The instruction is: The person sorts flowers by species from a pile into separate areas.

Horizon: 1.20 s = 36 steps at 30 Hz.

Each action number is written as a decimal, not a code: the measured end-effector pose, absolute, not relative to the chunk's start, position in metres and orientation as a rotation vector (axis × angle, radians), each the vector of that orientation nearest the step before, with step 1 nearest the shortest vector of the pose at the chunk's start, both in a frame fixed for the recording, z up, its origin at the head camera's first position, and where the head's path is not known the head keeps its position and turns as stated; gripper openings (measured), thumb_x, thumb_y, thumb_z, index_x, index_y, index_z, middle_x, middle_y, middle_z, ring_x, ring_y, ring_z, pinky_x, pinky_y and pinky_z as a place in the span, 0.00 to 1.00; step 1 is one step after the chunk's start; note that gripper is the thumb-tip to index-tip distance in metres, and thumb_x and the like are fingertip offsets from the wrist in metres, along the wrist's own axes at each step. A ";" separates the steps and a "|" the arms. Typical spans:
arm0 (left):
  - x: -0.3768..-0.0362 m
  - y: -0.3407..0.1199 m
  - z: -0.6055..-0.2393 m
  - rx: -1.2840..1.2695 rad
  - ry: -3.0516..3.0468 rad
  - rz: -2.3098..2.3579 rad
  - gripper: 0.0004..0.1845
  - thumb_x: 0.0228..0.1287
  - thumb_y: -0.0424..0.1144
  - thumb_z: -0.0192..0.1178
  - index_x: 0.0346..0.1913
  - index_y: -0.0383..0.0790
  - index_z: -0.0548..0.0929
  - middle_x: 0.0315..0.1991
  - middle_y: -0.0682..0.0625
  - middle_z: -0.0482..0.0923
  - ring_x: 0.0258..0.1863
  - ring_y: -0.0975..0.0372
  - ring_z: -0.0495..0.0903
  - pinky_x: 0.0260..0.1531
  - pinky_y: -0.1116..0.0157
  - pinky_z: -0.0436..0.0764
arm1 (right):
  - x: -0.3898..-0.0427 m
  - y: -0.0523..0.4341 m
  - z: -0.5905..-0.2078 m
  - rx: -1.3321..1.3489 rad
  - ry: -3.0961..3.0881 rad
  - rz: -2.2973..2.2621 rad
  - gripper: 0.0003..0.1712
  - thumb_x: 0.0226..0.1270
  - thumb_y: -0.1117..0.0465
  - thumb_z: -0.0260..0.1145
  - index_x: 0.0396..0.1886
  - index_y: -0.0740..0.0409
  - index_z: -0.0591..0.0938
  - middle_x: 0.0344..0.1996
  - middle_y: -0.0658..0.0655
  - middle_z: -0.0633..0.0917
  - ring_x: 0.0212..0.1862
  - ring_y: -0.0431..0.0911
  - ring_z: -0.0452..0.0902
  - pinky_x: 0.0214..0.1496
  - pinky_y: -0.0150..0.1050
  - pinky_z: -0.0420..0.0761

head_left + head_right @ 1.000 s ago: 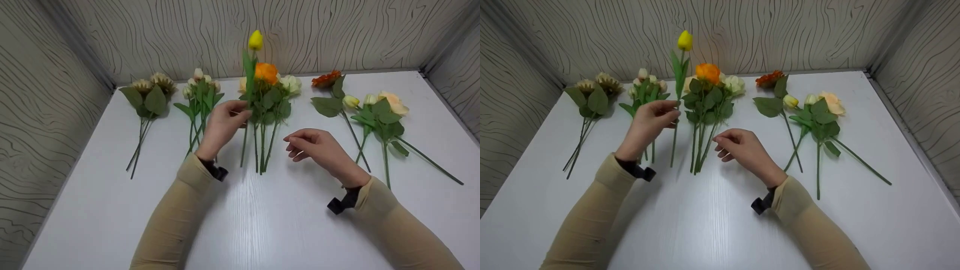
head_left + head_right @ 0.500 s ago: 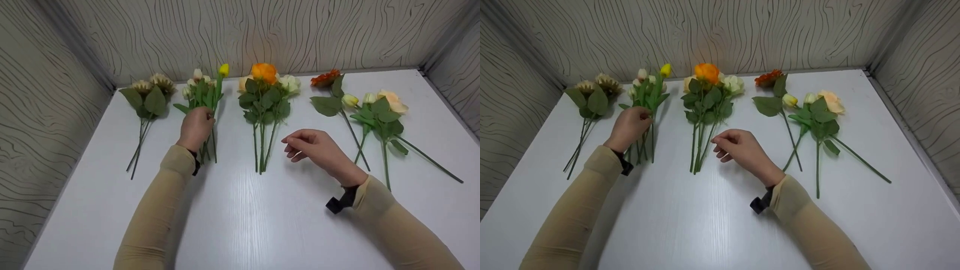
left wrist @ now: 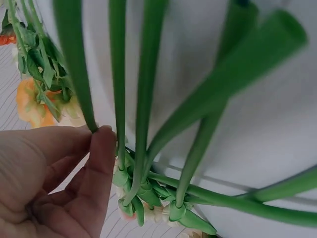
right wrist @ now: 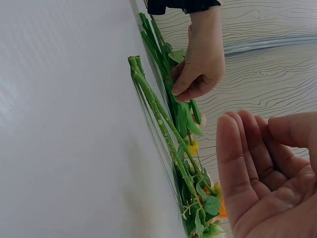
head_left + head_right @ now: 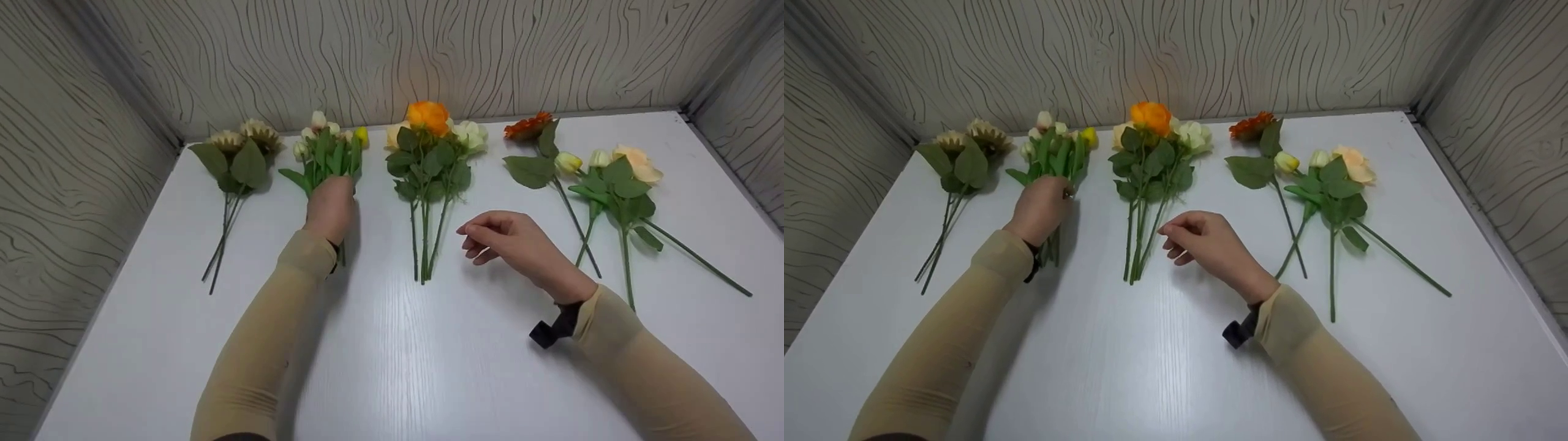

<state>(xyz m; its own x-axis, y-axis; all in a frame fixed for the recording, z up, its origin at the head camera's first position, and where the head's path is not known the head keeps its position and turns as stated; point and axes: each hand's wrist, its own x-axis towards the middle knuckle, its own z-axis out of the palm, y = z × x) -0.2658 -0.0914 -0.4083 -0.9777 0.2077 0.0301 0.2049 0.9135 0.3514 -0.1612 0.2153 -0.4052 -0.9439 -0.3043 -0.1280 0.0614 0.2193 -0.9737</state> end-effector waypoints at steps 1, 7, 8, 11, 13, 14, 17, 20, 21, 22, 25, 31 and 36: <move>-0.265 -0.092 -0.409 0.340 3.067 0.531 0.12 0.75 0.23 0.50 0.43 0.30 0.85 0.40 0.39 0.83 0.41 0.50 0.82 0.42 0.56 0.81 | -0.161 0.215 -0.405 -0.232 2.206 -1.783 0.23 0.76 0.52 0.66 0.54 0.69 0.83 0.44 0.74 0.83 0.43 0.57 0.85 0.47 0.46 0.87; -0.263 -0.093 -0.410 0.353 3.068 0.445 0.12 0.74 0.23 0.50 0.36 0.30 0.84 0.36 0.38 0.83 0.39 0.49 0.82 0.40 0.53 0.81 | -0.161 0.215 -0.405 -0.229 2.193 -1.782 0.23 0.76 0.51 0.66 0.55 0.68 0.83 0.45 0.75 0.83 0.44 0.62 0.85 0.47 0.47 0.87; -0.263 -0.093 -0.410 0.344 3.061 0.463 0.11 0.74 0.23 0.51 0.37 0.30 0.84 0.37 0.38 0.83 0.40 0.49 0.82 0.41 0.53 0.81 | -0.161 0.215 -0.405 -0.224 2.190 -1.783 0.23 0.76 0.51 0.66 0.55 0.68 0.84 0.46 0.75 0.83 0.45 0.64 0.84 0.47 0.48 0.87; -0.263 -0.092 -0.409 0.320 3.040 0.520 0.11 0.74 0.25 0.52 0.40 0.30 0.86 0.39 0.38 0.83 0.42 0.48 0.83 0.44 0.53 0.81 | -0.161 0.215 -0.404 -0.213 2.187 -1.778 0.23 0.76 0.50 0.66 0.54 0.67 0.84 0.46 0.75 0.83 0.46 0.67 0.83 0.48 0.48 0.87; -0.263 -0.092 -0.408 0.296 3.019 0.559 0.10 0.74 0.27 0.53 0.42 0.30 0.86 0.41 0.39 0.83 0.44 0.48 0.83 0.45 0.53 0.81 | -0.161 0.216 -0.403 -0.214 2.189 -1.775 0.23 0.75 0.50 0.67 0.54 0.66 0.84 0.46 0.75 0.83 0.46 0.68 0.83 0.47 0.47 0.87; -0.263 -0.091 -0.408 0.286 3.010 0.569 0.10 0.74 0.28 0.54 0.43 0.30 0.86 0.41 0.39 0.83 0.44 0.48 0.83 0.46 0.53 0.81 | -0.161 0.216 -0.403 -0.218 2.192 -1.773 0.22 0.75 0.50 0.66 0.54 0.65 0.84 0.46 0.75 0.83 0.46 0.68 0.83 0.47 0.47 0.87; -0.264 -0.090 -0.407 0.268 2.996 0.574 0.10 0.74 0.29 0.56 0.46 0.30 0.87 0.43 0.39 0.83 0.46 0.48 0.83 0.47 0.52 0.81 | -0.161 0.217 -0.402 -0.230 2.202 -1.773 0.22 0.75 0.50 0.66 0.53 0.64 0.85 0.46 0.74 0.83 0.46 0.68 0.83 0.47 0.47 0.87; -0.265 -0.089 -0.408 0.273 3.003 0.532 0.10 0.75 0.30 0.56 0.46 0.30 0.87 0.42 0.39 0.82 0.45 0.48 0.82 0.47 0.52 0.81 | -0.161 0.218 -0.402 -0.235 2.209 -1.774 0.23 0.75 0.50 0.66 0.54 0.65 0.84 0.46 0.74 0.83 0.46 0.68 0.83 0.47 0.47 0.87; -0.265 -0.088 -0.408 0.277 3.007 0.510 0.11 0.75 0.30 0.55 0.46 0.30 0.88 0.42 0.39 0.82 0.44 0.48 0.82 0.46 0.52 0.82 | -0.161 0.218 -0.402 -0.233 2.210 -1.772 0.23 0.76 0.50 0.66 0.54 0.66 0.84 0.46 0.74 0.83 0.46 0.67 0.83 0.47 0.46 0.87; -0.264 -0.088 -0.408 0.282 3.010 0.493 0.11 0.75 0.30 0.55 0.45 0.30 0.88 0.42 0.39 0.81 0.44 0.48 0.82 0.46 0.52 0.82 | -0.161 0.218 -0.402 -0.230 2.210 -1.772 0.23 0.76 0.50 0.66 0.54 0.67 0.84 0.46 0.74 0.83 0.46 0.67 0.83 0.47 0.46 0.87; -0.264 -0.087 -0.408 0.288 3.011 0.461 0.12 0.75 0.30 0.53 0.42 0.29 0.87 0.41 0.38 0.80 0.41 0.48 0.82 0.43 0.52 0.82 | -0.161 0.218 -0.402 -0.224 2.214 -1.765 0.24 0.76 0.51 0.66 0.55 0.68 0.83 0.45 0.74 0.83 0.45 0.66 0.84 0.47 0.46 0.87; -0.264 -0.089 -0.409 0.288 2.994 0.475 0.11 0.75 0.31 0.54 0.39 0.27 0.85 0.42 0.36 0.79 0.41 0.48 0.81 0.43 0.52 0.82 | -0.162 0.218 -0.405 -0.215 2.197 -1.772 0.24 0.76 0.51 0.65 0.55 0.69 0.83 0.46 0.74 0.83 0.45 0.65 0.84 0.48 0.46 0.87; -0.266 -0.088 -0.410 0.241 2.976 0.487 0.13 0.76 0.34 0.56 0.42 0.25 0.85 0.45 0.35 0.79 0.42 0.49 0.80 0.45 0.52 0.81 | -0.162 0.218 -0.406 -0.214 2.197 -1.766 0.24 0.76 0.50 0.65 0.56 0.68 0.83 0.46 0.74 0.83 0.47 0.65 0.83 0.48 0.47 0.87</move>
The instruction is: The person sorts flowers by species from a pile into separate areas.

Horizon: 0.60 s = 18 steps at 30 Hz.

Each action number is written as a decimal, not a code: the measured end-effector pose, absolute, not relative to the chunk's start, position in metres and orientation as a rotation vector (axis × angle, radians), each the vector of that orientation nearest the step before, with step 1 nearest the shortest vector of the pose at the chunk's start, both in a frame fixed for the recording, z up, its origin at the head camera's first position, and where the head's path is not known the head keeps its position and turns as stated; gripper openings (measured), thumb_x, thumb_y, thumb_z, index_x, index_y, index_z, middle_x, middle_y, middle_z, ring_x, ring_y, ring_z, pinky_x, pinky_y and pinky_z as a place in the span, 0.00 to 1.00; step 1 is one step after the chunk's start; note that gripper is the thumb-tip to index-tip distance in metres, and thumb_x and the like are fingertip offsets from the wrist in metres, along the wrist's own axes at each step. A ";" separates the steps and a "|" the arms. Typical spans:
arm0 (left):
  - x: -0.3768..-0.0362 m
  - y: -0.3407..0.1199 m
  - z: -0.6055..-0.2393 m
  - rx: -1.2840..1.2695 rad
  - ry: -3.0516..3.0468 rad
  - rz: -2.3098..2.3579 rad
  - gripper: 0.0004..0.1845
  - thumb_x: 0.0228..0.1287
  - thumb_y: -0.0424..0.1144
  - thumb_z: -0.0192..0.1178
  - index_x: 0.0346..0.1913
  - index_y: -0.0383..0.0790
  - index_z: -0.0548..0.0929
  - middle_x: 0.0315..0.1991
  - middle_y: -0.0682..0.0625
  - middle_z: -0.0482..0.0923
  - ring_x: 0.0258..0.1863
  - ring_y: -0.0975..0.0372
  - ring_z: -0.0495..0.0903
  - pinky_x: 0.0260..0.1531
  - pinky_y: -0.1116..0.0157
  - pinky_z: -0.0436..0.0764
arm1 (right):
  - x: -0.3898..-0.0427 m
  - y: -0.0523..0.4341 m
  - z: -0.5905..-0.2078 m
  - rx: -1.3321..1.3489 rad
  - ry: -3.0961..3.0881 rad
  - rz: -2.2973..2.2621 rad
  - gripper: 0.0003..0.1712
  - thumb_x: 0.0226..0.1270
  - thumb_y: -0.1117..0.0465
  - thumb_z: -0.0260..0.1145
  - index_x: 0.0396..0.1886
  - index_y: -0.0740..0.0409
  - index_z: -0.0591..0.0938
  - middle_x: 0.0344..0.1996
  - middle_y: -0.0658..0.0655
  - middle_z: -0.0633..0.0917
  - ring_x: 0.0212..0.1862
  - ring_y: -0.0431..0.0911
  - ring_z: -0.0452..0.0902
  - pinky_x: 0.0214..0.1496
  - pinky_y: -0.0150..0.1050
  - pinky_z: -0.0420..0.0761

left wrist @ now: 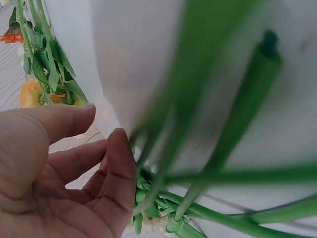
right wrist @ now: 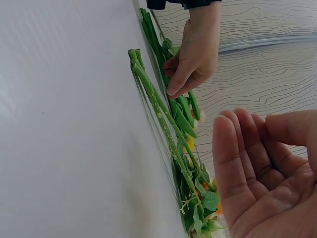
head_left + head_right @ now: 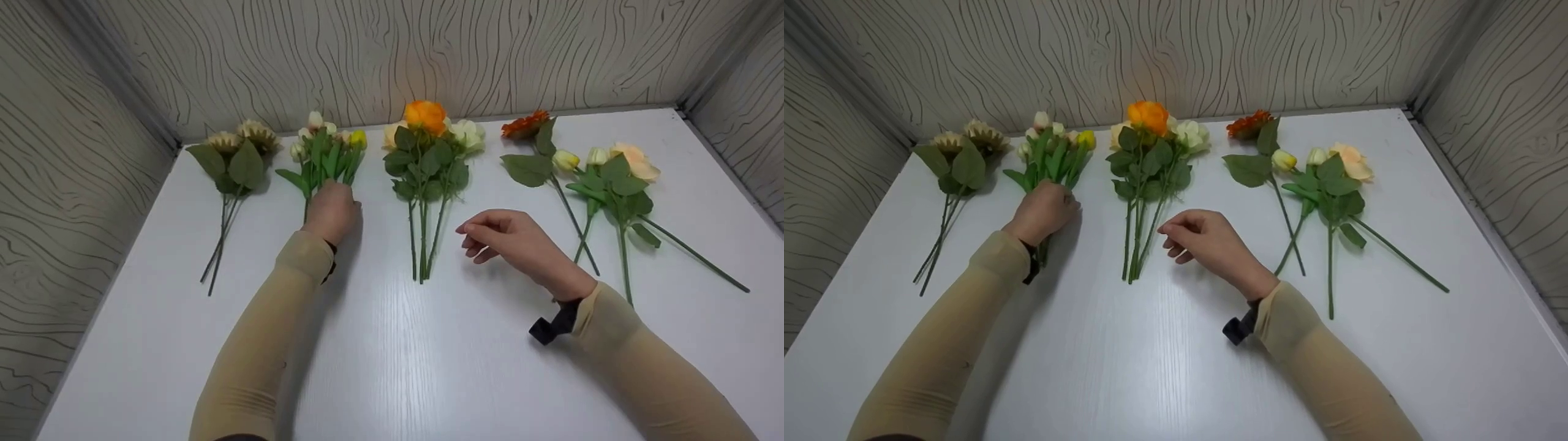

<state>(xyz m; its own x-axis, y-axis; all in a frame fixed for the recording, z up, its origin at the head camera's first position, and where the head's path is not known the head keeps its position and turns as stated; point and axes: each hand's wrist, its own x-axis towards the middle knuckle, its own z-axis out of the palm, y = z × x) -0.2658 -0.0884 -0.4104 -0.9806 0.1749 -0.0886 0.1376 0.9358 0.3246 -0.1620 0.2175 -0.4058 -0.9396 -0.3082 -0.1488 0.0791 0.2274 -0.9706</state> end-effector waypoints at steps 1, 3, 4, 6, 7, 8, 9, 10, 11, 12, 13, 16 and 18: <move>-0.266 -0.088 -0.411 0.227 2.969 0.492 0.14 0.77 0.35 0.56 0.43 0.25 0.85 0.46 0.35 0.79 0.42 0.50 0.80 0.45 0.52 0.81 | -0.162 0.218 -0.406 -0.212 2.198 -1.763 0.24 0.76 0.50 0.65 0.56 0.68 0.83 0.47 0.74 0.83 0.47 0.65 0.83 0.48 0.46 0.87; -0.266 -0.088 -0.411 0.201 2.954 0.503 0.15 0.78 0.37 0.56 0.45 0.25 0.85 0.47 0.35 0.78 0.41 0.51 0.79 0.46 0.52 0.81 | -0.162 0.217 -0.405 -0.210 2.201 -1.757 0.24 0.76 0.49 0.65 0.56 0.67 0.83 0.47 0.74 0.83 0.47 0.65 0.83 0.48 0.46 0.87; -0.266 -0.088 -0.411 0.192 2.947 0.509 0.15 0.78 0.38 0.56 0.45 0.25 0.85 0.47 0.35 0.78 0.41 0.51 0.79 0.46 0.52 0.80 | -0.162 0.217 -0.404 -0.211 2.206 -1.752 0.25 0.76 0.49 0.65 0.56 0.67 0.83 0.47 0.73 0.83 0.47 0.65 0.83 0.48 0.46 0.87; -0.266 -0.088 -0.410 0.196 2.940 0.525 0.16 0.78 0.38 0.56 0.45 0.26 0.85 0.47 0.35 0.78 0.40 0.52 0.78 0.47 0.52 0.80 | -0.161 0.218 -0.403 -0.213 2.214 -1.745 0.25 0.76 0.49 0.65 0.56 0.67 0.83 0.47 0.73 0.83 0.47 0.65 0.83 0.48 0.46 0.87; -0.266 -0.088 -0.410 0.202 2.938 0.533 0.16 0.78 0.39 0.56 0.45 0.26 0.85 0.47 0.36 0.78 0.40 0.52 0.78 0.46 0.52 0.80 | -0.161 0.219 -0.402 -0.214 2.222 -1.738 0.25 0.76 0.49 0.65 0.56 0.67 0.83 0.47 0.73 0.83 0.47 0.64 0.83 0.48 0.45 0.87; -0.266 -0.089 -0.409 0.209 2.932 0.550 0.16 0.78 0.39 0.56 0.44 0.26 0.85 0.46 0.36 0.78 0.40 0.51 0.78 0.46 0.51 0.80 | -0.161 0.221 -0.401 -0.214 2.232 -1.729 0.25 0.76 0.49 0.65 0.56 0.66 0.83 0.46 0.72 0.83 0.47 0.64 0.84 0.47 0.45 0.87; -0.266 -0.089 -0.408 0.216 2.925 0.570 0.16 0.78 0.39 0.56 0.45 0.26 0.85 0.46 0.36 0.78 0.40 0.51 0.79 0.46 0.51 0.80 | -0.160 0.223 -0.400 -0.215 2.242 -1.720 0.25 0.76 0.49 0.65 0.56 0.66 0.83 0.46 0.72 0.83 0.46 0.63 0.84 0.47 0.45 0.87; -0.266 -0.088 -0.408 0.221 2.920 0.586 0.15 0.78 0.39 0.56 0.45 0.26 0.84 0.46 0.36 0.78 0.41 0.51 0.79 0.47 0.51 0.80 | -0.160 0.225 -0.398 -0.214 2.257 -1.710 0.25 0.77 0.49 0.65 0.56 0.66 0.83 0.46 0.72 0.83 0.46 0.62 0.84 0.47 0.45 0.87; -0.266 -0.088 -0.406 0.224 2.915 0.605 0.15 0.78 0.39 0.56 0.47 0.27 0.84 0.46 0.36 0.78 0.42 0.50 0.80 0.48 0.51 0.80 | -0.159 0.229 -0.397 -0.205 2.274 -1.694 0.25 0.77 0.48 0.65 0.56 0.66 0.83 0.46 0.71 0.84 0.46 0.60 0.84 0.46 0.45 0.87; -0.266 -0.087 -0.405 0.231 2.914 0.616 0.15 0.78 0.39 0.56 0.49 0.27 0.84 0.48 0.36 0.79 0.45 0.49 0.80 0.49 0.51 0.80 | -0.159 0.233 -0.396 -0.194 2.295 -1.672 0.25 0.77 0.48 0.65 0.57 0.65 0.83 0.46 0.70 0.84 0.46 0.58 0.84 0.45 0.45 0.87; -0.265 -0.086 -0.403 0.239 2.913 0.629 0.16 0.78 0.39 0.56 0.52 0.27 0.83 0.50 0.36 0.79 0.48 0.48 0.80 0.51 0.51 0.80 | -0.158 0.239 -0.395 -0.184 2.322 -1.643 0.25 0.77 0.47 0.65 0.57 0.64 0.83 0.46 0.70 0.84 0.45 0.56 0.84 0.44 0.44 0.87; -0.263 -0.081 -0.397 0.299 2.937 0.650 0.20 0.78 0.41 0.57 0.62 0.29 0.80 0.59 0.35 0.77 0.58 0.47 0.78 0.58 0.51 0.78 | -0.158 0.262 -0.391 -0.129 2.419 -1.521 0.26 0.76 0.45 0.64 0.58 0.62 0.83 0.47 0.67 0.85 0.44 0.52 0.84 0.42 0.42 0.86; -0.258 -0.074 -0.393 0.380 2.966 0.649 0.23 0.78 0.42 0.57 0.67 0.31 0.77 0.62 0.36 0.76 0.61 0.47 0.77 0.60 0.51 0.76 | -0.159 0.283 -0.391 -0.082 2.486 -1.423 0.27 0.76 0.43 0.63 0.59 0.61 0.82 0.47 0.65 0.85 0.44 0.50 0.83 0.40 0.40 0.85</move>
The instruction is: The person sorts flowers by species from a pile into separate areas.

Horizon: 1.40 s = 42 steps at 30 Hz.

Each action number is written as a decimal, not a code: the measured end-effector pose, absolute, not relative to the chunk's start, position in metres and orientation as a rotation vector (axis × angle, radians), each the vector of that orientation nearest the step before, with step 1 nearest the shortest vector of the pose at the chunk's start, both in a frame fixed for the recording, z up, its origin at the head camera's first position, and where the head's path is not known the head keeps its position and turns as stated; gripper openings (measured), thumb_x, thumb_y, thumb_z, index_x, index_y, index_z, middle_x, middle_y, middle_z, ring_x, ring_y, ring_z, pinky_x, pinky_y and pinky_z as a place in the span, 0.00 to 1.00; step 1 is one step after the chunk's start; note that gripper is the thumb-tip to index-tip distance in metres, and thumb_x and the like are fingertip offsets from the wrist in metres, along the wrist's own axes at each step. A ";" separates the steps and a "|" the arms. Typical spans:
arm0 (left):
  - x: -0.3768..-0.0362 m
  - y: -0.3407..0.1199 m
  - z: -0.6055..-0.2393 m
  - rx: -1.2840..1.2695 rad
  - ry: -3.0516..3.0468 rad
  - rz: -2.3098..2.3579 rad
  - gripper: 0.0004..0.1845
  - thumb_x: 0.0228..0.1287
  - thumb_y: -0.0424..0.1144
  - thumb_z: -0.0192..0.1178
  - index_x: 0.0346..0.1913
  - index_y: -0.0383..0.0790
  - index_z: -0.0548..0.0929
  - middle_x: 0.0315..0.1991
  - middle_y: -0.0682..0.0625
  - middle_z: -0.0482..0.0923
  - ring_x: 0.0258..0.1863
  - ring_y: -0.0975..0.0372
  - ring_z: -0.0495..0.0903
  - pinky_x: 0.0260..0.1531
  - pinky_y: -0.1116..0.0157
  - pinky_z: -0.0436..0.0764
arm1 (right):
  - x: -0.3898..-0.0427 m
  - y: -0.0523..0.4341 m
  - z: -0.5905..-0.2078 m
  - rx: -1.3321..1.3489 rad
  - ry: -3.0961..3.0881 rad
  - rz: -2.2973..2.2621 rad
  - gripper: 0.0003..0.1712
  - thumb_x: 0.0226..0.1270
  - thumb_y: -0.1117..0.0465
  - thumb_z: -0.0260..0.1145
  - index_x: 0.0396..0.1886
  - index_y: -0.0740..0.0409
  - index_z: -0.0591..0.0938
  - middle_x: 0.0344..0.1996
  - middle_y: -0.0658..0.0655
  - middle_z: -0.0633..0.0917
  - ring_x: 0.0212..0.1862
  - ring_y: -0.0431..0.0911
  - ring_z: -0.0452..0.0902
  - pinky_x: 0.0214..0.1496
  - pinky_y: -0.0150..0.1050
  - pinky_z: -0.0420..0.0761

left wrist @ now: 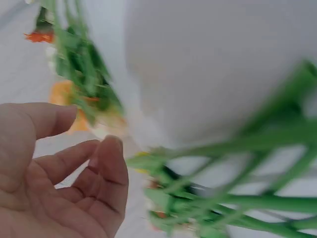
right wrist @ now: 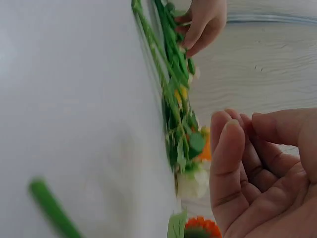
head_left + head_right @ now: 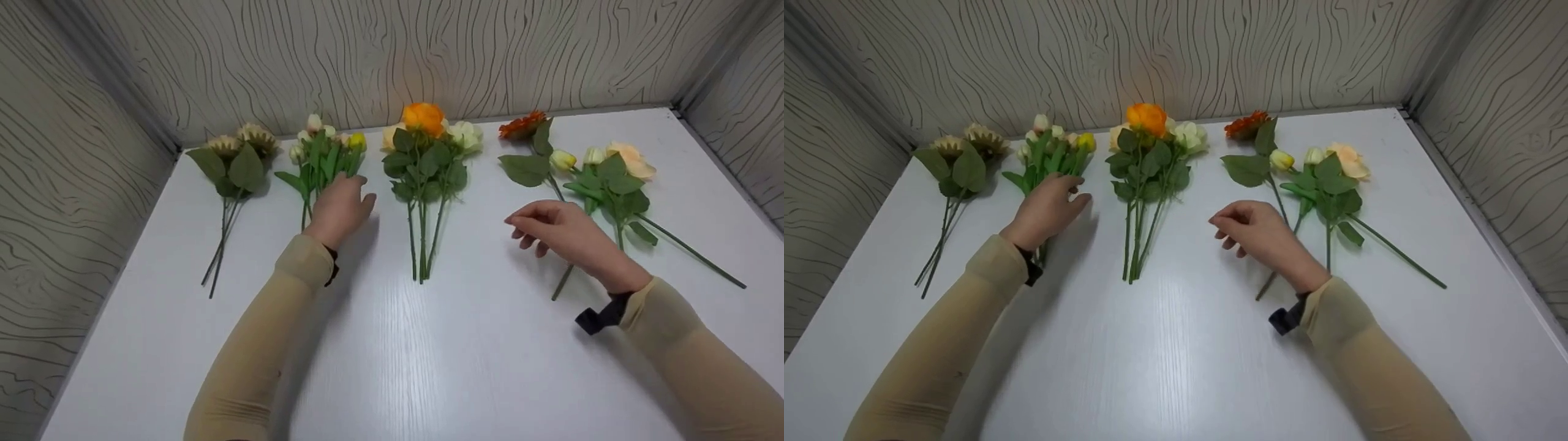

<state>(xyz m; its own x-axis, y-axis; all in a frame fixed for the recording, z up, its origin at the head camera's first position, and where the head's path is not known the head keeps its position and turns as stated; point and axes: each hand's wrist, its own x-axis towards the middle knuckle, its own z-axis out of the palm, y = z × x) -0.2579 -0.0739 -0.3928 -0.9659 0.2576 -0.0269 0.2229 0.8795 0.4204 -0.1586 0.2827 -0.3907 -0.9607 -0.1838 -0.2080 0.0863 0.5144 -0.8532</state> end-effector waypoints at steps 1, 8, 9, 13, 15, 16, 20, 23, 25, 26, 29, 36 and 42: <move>-0.254 -0.069 -0.391 0.431 2.976 0.656 0.24 0.78 0.43 0.57 0.68 0.33 0.76 0.63 0.37 0.76 0.62 0.47 0.76 0.60 0.52 0.76 | -0.159 0.294 -0.391 -0.055 2.517 -1.370 0.28 0.77 0.43 0.63 0.59 0.61 0.82 0.47 0.64 0.85 0.44 0.50 0.82 0.39 0.40 0.85; -0.214 -0.019 -0.382 1.032 2.967 0.559 0.28 0.76 0.48 0.61 0.73 0.41 0.73 0.66 0.43 0.74 0.64 0.52 0.74 0.63 0.55 0.75 | -0.153 0.374 -0.399 0.113 2.703 -0.991 0.30 0.77 0.43 0.61 0.56 0.67 0.80 0.43 0.62 0.84 0.39 0.49 0.79 0.33 0.40 0.81; -0.208 -0.010 -0.382 1.127 2.949 0.511 0.29 0.76 0.49 0.61 0.74 0.42 0.72 0.68 0.44 0.73 0.66 0.52 0.72 0.65 0.55 0.73 | -0.150 0.383 -0.400 0.128 2.730 -0.931 0.30 0.77 0.43 0.61 0.55 0.68 0.79 0.41 0.61 0.83 0.38 0.50 0.77 0.32 0.40 0.79; -0.179 0.025 -0.383 1.431 2.844 0.319 0.32 0.76 0.53 0.59 0.77 0.47 0.68 0.74 0.46 0.66 0.73 0.53 0.64 0.74 0.55 0.60 | -0.141 0.403 -0.405 0.178 2.784 -0.774 0.31 0.74 0.41 0.63 0.46 0.69 0.78 0.33 0.58 0.81 0.33 0.49 0.73 0.28 0.41 0.73; -0.165 0.041 -0.385 1.537 2.776 0.239 0.33 0.77 0.55 0.57 0.78 0.49 0.65 0.77 0.47 0.63 0.76 0.54 0.61 0.76 0.56 0.54 | -0.138 0.407 -0.408 0.197 2.767 -0.749 0.31 0.72 0.39 0.65 0.42 0.67 0.78 0.30 0.56 0.80 0.31 0.49 0.72 0.27 0.41 0.71; -0.158 0.048 -0.386 1.589 2.744 0.207 0.33 0.77 0.55 0.56 0.79 0.50 0.65 0.77 0.48 0.62 0.76 0.55 0.60 0.77 0.57 0.53 | -0.137 0.408 -0.409 0.206 2.750 -0.744 0.31 0.71 0.38 0.65 0.41 0.66 0.78 0.29 0.55 0.80 0.31 0.48 0.72 0.27 0.41 0.71; -0.134 0.075 -0.391 1.731 2.628 0.092 0.34 0.76 0.58 0.55 0.80 0.54 0.63 0.79 0.51 0.59 0.78 0.57 0.56 0.77 0.57 0.50 | -0.134 0.409 -0.411 0.236 2.683 -0.742 0.32 0.70 0.36 0.65 0.39 0.65 0.81 0.26 0.54 0.80 0.30 0.48 0.73 0.28 0.42 0.71; -0.120 0.090 -0.393 1.801 2.582 0.024 0.34 0.76 0.60 0.54 0.80 0.56 0.62 0.78 0.53 0.59 0.78 0.58 0.55 0.77 0.57 0.51 | -0.134 0.410 -0.411 0.254 2.643 -0.781 0.33 0.70 0.37 0.65 0.42 0.67 0.82 0.27 0.54 0.82 0.31 0.48 0.75 0.30 0.42 0.74; -0.115 0.097 -0.394 1.830 2.570 -0.008 0.34 0.76 0.60 0.54 0.79 0.57 0.63 0.78 0.53 0.60 0.78 0.58 0.56 0.77 0.58 0.52 | -0.133 0.411 -0.411 0.260 2.614 -0.828 0.32 0.71 0.39 0.66 0.43 0.69 0.82 0.28 0.54 0.83 0.31 0.47 0.77 0.30 0.41 0.76; -0.113 0.099 -0.394 1.842 2.568 -0.015 0.34 0.76 0.61 0.54 0.79 0.57 0.63 0.78 0.54 0.60 0.77 0.58 0.57 0.76 0.58 0.53 | -0.133 0.411 -0.411 0.263 2.597 -0.857 0.32 0.71 0.40 0.66 0.45 0.69 0.82 0.28 0.53 0.83 0.32 0.47 0.78 0.30 0.40 0.77; -0.111 0.103 -0.396 1.851 2.558 -0.002 0.33 0.76 0.61 0.53 0.78 0.58 0.64 0.77 0.54 0.61 0.77 0.59 0.58 0.76 0.59 0.54 | -0.131 0.412 -0.413 0.257 2.549 -0.935 0.29 0.72 0.44 0.67 0.47 0.70 0.83 0.29 0.53 0.85 0.32 0.46 0.80 0.30 0.39 0.79; -0.116 0.100 -0.398 1.797 2.532 0.144 0.30 0.78 0.59 0.52 0.77 0.57 0.67 0.76 0.55 0.64 0.76 0.62 0.59 0.75 0.63 0.55 | -0.125 0.411 -0.410 0.295 2.460 -1.156 0.28 0.74 0.53 0.66 0.56 0.77 0.78 0.30 0.55 0.86 0.32 0.44 0.85 0.36 0.38 0.86; -0.133 0.092 -0.391 1.657 2.568 0.536 0.22 0.79 0.51 0.54 0.70 0.51 0.78 0.67 0.56 0.75 0.68 0.66 0.71 0.68 0.72 0.63 | -0.117 0.407 -0.397 0.310 2.547 -1.231 0.31 0.76 0.52 0.65 0.59 0.79 0.75 0.34 0.55 0.86 0.33 0.42 0.85 0.39 0.38 0.87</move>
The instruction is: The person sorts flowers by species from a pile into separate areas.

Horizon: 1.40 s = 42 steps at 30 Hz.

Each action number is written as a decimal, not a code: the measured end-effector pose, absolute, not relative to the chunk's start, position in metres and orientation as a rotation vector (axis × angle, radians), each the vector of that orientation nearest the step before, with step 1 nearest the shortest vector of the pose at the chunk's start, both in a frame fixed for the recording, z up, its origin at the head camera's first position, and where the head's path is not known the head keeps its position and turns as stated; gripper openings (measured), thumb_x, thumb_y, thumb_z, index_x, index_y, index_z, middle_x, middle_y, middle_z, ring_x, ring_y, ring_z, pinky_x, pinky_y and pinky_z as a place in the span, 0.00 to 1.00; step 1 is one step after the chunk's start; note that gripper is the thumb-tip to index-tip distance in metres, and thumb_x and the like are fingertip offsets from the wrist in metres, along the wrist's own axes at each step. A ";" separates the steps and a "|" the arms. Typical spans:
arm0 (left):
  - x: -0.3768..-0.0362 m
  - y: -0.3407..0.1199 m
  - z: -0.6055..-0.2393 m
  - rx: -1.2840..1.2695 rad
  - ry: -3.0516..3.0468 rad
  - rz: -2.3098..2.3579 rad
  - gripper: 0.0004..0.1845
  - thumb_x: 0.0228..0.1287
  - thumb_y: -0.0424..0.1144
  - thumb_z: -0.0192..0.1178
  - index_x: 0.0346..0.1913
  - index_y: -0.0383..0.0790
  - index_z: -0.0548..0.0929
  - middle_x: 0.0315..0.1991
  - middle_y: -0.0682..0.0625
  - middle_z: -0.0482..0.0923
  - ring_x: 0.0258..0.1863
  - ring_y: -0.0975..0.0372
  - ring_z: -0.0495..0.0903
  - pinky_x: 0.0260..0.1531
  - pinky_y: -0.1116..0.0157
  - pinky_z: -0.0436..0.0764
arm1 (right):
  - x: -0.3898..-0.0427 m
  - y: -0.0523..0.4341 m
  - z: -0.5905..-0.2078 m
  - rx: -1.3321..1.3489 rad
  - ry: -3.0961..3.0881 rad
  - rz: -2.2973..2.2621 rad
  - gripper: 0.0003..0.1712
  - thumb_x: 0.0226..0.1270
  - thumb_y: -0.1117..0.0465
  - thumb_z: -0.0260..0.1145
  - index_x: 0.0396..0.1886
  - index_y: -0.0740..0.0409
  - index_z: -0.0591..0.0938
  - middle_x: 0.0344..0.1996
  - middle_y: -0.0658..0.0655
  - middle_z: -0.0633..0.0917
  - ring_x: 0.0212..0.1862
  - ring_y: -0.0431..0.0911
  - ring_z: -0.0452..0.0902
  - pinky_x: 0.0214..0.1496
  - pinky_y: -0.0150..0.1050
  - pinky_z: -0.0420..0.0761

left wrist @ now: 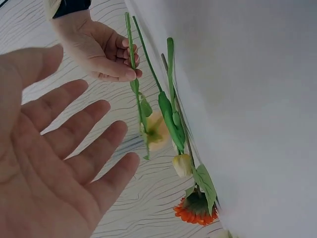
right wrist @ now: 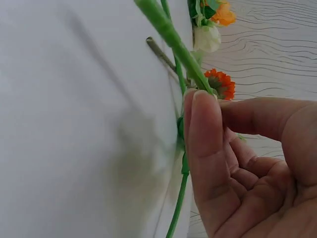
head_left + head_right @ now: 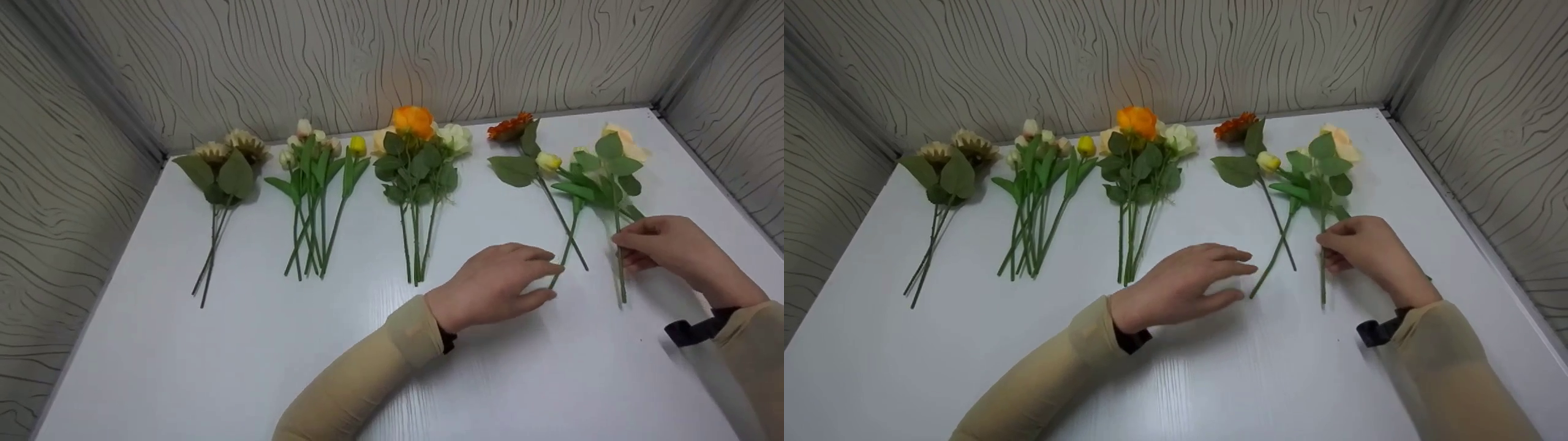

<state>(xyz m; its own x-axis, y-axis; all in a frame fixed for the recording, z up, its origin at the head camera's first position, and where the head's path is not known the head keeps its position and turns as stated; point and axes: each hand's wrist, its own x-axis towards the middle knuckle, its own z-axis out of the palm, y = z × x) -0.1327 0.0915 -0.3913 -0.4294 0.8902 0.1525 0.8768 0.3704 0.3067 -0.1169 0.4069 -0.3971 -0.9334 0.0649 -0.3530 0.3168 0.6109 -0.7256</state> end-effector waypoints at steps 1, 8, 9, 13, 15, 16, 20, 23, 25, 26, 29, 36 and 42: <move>-0.136 0.089 -0.390 1.598 2.574 0.640 0.21 0.79 0.50 0.54 0.68 0.51 0.80 0.65 0.56 0.77 0.66 0.67 0.73 0.67 0.73 0.65 | -0.117 0.403 -0.395 0.304 2.564 -1.236 0.31 0.76 0.51 0.65 0.59 0.78 0.75 0.35 0.56 0.86 0.34 0.43 0.85 0.40 0.39 0.87; -0.164 0.066 -0.382 1.031 2.410 1.457 0.16 0.79 0.47 0.57 0.60 0.47 0.86 0.54 0.61 0.84 0.52 0.74 0.79 0.54 0.73 0.77 | -0.118 0.345 -0.375 0.205 2.662 -1.306 0.30 0.74 0.44 0.66 0.56 0.67 0.79 0.42 0.62 0.87 0.37 0.48 0.87 0.42 0.41 0.87; -0.167 0.063 -0.381 0.957 2.375 1.550 0.16 0.78 0.47 0.58 0.60 0.47 0.86 0.52 0.62 0.84 0.50 0.73 0.80 0.52 0.72 0.78 | -0.119 0.333 -0.373 0.175 2.670 -1.330 0.29 0.74 0.44 0.67 0.55 0.66 0.80 0.42 0.62 0.87 0.37 0.48 0.87 0.41 0.42 0.88; -0.179 0.052 -0.379 0.735 2.251 1.816 0.16 0.76 0.49 0.61 0.59 0.48 0.87 0.48 0.62 0.84 0.46 0.69 0.81 0.47 0.67 0.81 | -0.123 0.287 -0.370 0.024 2.672 -1.409 0.24 0.73 0.45 0.68 0.50 0.63 0.83 0.40 0.63 0.88 0.37 0.50 0.87 0.40 0.43 0.88; -0.183 0.048 -0.379 0.658 2.217 1.883 0.16 0.75 0.50 0.62 0.58 0.49 0.87 0.47 0.62 0.84 0.46 0.67 0.81 0.48 0.66 0.81 | -0.126 0.268 -0.371 -0.046 2.661 -1.433 0.21 0.73 0.47 0.68 0.49 0.61 0.84 0.39 0.62 0.88 0.37 0.50 0.87 0.40 0.44 0.88; -0.185 0.046 -0.379 0.628 2.195 1.914 0.15 0.74 0.50 0.63 0.57 0.49 0.87 0.47 0.61 0.84 0.46 0.66 0.81 0.48 0.65 0.82 | -0.128 0.259 -0.372 -0.074 2.659 -1.441 0.20 0.73 0.47 0.69 0.48 0.60 0.84 0.38 0.61 0.88 0.36 0.50 0.87 0.40 0.44 0.88; -0.189 0.044 -0.381 0.556 2.150 1.985 0.12 0.71 0.48 0.66 0.52 0.48 0.88 0.44 0.58 0.85 0.44 0.62 0.82 0.47 0.64 0.82 | -0.131 0.239 -0.378 -0.153 2.668 -1.479 0.15 0.73 0.51 0.70 0.46 0.58 0.85 0.34 0.58 0.88 0.34 0.50 0.86 0.40 0.47 0.87; -0.190 0.044 -0.382 0.531 2.139 2.012 0.09 0.69 0.45 0.69 0.48 0.48 0.87 0.42 0.56 0.85 0.42 0.61 0.82 0.45 0.64 0.83 | -0.131 0.234 -0.381 -0.185 2.689 -1.485 0.12 0.72 0.52 0.70 0.44 0.57 0.85 0.32 0.55 0.88 0.32 0.49 0.85 0.38 0.47 0.87; -0.191 0.044 -0.382 0.524 2.134 2.016 0.09 0.68 0.44 0.70 0.47 0.48 0.87 0.41 0.55 0.84 0.41 0.60 0.82 0.44 0.64 0.83 | -0.131 0.233 -0.383 -0.197 2.696 -1.485 0.12 0.72 0.52 0.70 0.43 0.56 0.86 0.31 0.54 0.88 0.32 0.49 0.85 0.38 0.48 0.86; -0.191 0.044 -0.382 0.521 2.133 2.016 0.09 0.68 0.44 0.70 0.47 0.48 0.86 0.41 0.55 0.84 0.40 0.60 0.82 0.43 0.64 0.83 | -0.131 0.232 -0.383 -0.198 2.694 -1.487 0.12 0.72 0.52 0.70 0.43 0.56 0.86 0.31 0.54 0.88 0.32 0.49 0.85 0.38 0.48 0.86; -0.192 0.043 -0.382 0.514 2.108 2.029 0.08 0.68 0.43 0.70 0.46 0.46 0.86 0.40 0.52 0.84 0.38 0.58 0.82 0.42 0.63 0.84 | -0.133 0.230 -0.383 -0.204 2.677 -1.495 0.12 0.72 0.52 0.70 0.43 0.56 0.86 0.32 0.55 0.88 0.32 0.49 0.85 0.38 0.48 0.86; -0.196 0.038 -0.381 0.470 2.007 2.100 0.07 0.69 0.38 0.69 0.46 0.42 0.84 0.39 0.46 0.84 0.38 0.51 0.86 0.42 0.61 0.87 | -0.137 0.225 -0.382 -0.227 2.623 -1.509 0.15 0.72 0.51 0.70 0.46 0.58 0.86 0.34 0.56 0.88 0.33 0.49 0.86 0.40 0.45 0.87; -0.205 0.025 -0.382 0.394 2.024 2.107 0.09 0.69 0.37 0.69 0.48 0.40 0.83 0.41 0.45 0.83 0.39 0.53 0.86 0.41 0.60 0.88 | -0.143 0.225 -0.383 -0.256 2.546 -1.545 0.17 0.74 0.51 0.69 0.50 0.59 0.87 0.38 0.60 0.88 0.36 0.50 0.86 0.40 0.42 0.87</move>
